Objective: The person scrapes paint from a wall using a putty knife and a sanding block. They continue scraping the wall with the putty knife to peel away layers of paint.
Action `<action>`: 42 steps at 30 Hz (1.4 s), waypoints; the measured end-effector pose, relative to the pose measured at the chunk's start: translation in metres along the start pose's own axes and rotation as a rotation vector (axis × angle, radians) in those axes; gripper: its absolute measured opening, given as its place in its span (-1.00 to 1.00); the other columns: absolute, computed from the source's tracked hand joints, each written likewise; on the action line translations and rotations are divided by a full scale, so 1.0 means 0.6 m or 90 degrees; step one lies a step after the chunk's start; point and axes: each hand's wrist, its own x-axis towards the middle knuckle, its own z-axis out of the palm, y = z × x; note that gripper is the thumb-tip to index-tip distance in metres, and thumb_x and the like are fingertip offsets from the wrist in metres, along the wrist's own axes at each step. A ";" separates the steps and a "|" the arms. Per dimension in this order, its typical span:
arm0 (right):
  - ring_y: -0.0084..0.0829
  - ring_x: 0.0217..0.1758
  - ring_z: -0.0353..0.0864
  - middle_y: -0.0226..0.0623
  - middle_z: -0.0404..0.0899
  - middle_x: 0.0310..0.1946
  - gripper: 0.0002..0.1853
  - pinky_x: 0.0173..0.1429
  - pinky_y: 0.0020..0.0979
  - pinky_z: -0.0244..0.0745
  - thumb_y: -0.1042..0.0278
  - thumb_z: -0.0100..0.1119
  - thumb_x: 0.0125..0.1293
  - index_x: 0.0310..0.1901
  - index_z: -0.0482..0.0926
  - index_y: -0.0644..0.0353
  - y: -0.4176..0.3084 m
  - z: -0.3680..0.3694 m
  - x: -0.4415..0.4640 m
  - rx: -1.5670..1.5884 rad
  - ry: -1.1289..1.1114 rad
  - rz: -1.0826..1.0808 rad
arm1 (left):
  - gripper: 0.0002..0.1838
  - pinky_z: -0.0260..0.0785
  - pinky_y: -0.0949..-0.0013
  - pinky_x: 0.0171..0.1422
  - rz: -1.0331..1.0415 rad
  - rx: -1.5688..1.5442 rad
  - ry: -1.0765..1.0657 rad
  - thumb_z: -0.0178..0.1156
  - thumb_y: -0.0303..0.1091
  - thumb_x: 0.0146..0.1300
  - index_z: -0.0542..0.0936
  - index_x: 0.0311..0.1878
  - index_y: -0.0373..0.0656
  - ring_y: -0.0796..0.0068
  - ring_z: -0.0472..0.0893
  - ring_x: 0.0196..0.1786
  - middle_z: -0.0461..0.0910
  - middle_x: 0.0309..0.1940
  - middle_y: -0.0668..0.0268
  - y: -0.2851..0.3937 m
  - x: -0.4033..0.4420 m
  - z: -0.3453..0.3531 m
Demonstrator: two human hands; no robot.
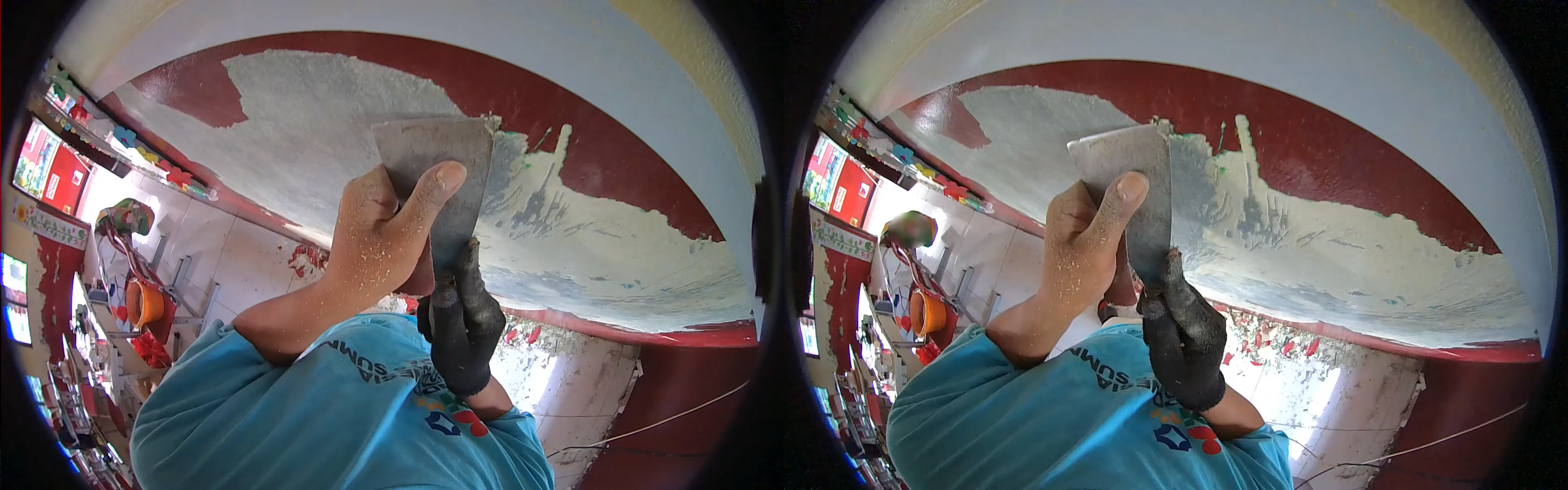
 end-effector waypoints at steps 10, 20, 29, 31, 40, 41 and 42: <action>-0.72 -0.68 0.25 -0.48 0.35 -0.68 -0.52 -0.60 -0.62 0.18 0.43 -0.21 0.39 0.32 0.10 0.29 -0.003 0.004 0.004 0.010 -0.011 0.029 | -0.52 0.08 0.61 -0.72 0.066 0.016 0.042 0.18 0.03 0.19 0.48 -0.52 -0.27 0.75 0.34 -0.73 0.38 -0.77 0.44 -0.011 -0.002 0.001; -0.72 -0.69 0.27 -0.47 0.37 -0.68 -0.52 -0.59 -0.61 0.20 0.41 -0.21 0.40 0.33 0.11 0.27 0.002 0.011 0.002 0.035 -0.017 -0.003 | -0.51 0.11 0.60 -0.57 0.083 0.080 0.071 0.18 0.04 0.20 0.46 -0.53 -0.26 0.77 0.31 -0.58 0.38 -0.70 0.47 -0.032 -0.002 -0.007; -0.69 -0.66 0.31 -0.45 0.38 -0.65 -0.51 -0.55 -0.61 0.24 0.40 -0.20 0.39 0.33 0.10 0.26 0.015 0.011 -0.003 0.000 -0.021 -0.019 | -0.52 0.11 0.61 -0.59 0.046 0.085 0.063 0.17 0.06 0.19 0.45 -0.50 -0.24 0.78 0.30 -0.62 0.37 -0.71 0.45 -0.027 -0.001 -0.010; -0.69 -0.66 0.32 -0.45 0.39 -0.65 -0.51 -0.55 -0.61 0.25 0.40 -0.20 0.39 0.33 0.10 0.26 0.015 0.012 -0.001 -0.015 -0.023 0.015 | -0.52 0.10 0.61 -0.60 0.082 0.126 0.069 0.18 0.06 0.19 0.45 -0.48 -0.24 0.78 0.29 -0.63 0.38 -0.70 0.45 -0.032 0.002 -0.013; -0.69 -0.65 0.34 -0.41 0.41 -0.64 -0.51 -0.54 -0.60 0.27 0.36 -0.16 0.37 0.31 0.14 0.30 0.008 0.011 -0.001 0.015 -0.026 0.040 | -0.56 0.14 0.62 -0.52 0.087 0.152 0.080 0.15 0.02 0.23 0.47 -0.44 -0.25 0.77 0.32 -0.53 0.41 -0.60 0.46 -0.055 0.008 -0.020; -0.69 -0.65 0.34 -0.41 0.41 -0.64 -0.51 -0.54 -0.60 0.27 0.36 -0.16 0.37 0.31 0.14 0.30 0.004 0.013 0.002 0.016 -0.025 0.044 | -0.56 0.14 0.62 -0.52 0.083 0.153 0.080 0.15 0.02 0.23 0.47 -0.44 -0.25 0.77 0.32 -0.53 0.41 -0.60 0.46 -0.045 0.010 -0.017; -0.69 -0.64 0.34 -0.40 0.42 -0.63 -0.51 -0.53 -0.60 0.27 0.37 -0.16 0.37 0.30 0.14 0.31 -0.002 0.015 0.010 0.022 -0.014 0.016 | -0.56 0.14 0.61 -0.52 0.091 0.096 0.082 0.15 0.02 0.23 0.48 -0.43 -0.25 0.76 0.32 -0.53 0.42 -0.59 0.46 -0.027 0.008 -0.012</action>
